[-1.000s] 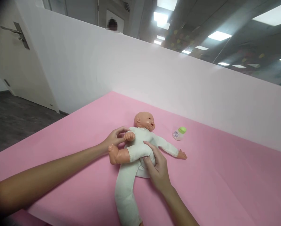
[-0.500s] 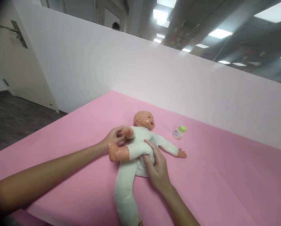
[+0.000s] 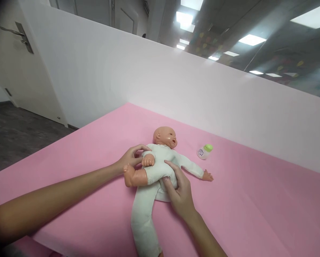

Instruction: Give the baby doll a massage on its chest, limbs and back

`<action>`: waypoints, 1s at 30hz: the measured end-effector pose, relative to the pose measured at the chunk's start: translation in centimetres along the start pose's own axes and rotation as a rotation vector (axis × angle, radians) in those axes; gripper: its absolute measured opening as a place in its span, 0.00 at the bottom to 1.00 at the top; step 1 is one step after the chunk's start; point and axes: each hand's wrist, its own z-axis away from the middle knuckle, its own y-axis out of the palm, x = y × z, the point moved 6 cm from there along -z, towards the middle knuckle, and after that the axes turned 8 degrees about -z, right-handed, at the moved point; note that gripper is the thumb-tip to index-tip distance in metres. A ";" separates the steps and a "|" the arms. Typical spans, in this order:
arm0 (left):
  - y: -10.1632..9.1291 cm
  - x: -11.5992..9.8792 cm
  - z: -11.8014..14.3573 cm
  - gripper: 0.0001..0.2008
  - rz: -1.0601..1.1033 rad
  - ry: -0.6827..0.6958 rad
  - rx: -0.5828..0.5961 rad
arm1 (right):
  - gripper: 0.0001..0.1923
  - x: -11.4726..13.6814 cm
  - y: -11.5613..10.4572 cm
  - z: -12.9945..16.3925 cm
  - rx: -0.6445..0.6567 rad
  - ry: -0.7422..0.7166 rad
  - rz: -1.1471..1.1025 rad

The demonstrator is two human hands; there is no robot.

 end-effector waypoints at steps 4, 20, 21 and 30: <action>0.2 -0.3 0.1 0.20 0.070 0.014 0.021 | 0.21 0.2 0.0 0.1 0.013 -0.029 0.012; 0.1 -0.5 0.0 0.13 -0.091 0.132 0.000 | 0.21 1.2 0.5 -0.1 0.071 -0.129 0.071; 0.1 -0.5 -0.1 0.13 -0.090 0.134 0.002 | 0.20 1.2 0.5 -0.1 0.072 -0.130 0.070; 0.0 0.0 -0.1 0.15 -0.088 0.109 -0.004 | 0.21 1.3 0.5 -0.1 0.080 -0.126 0.067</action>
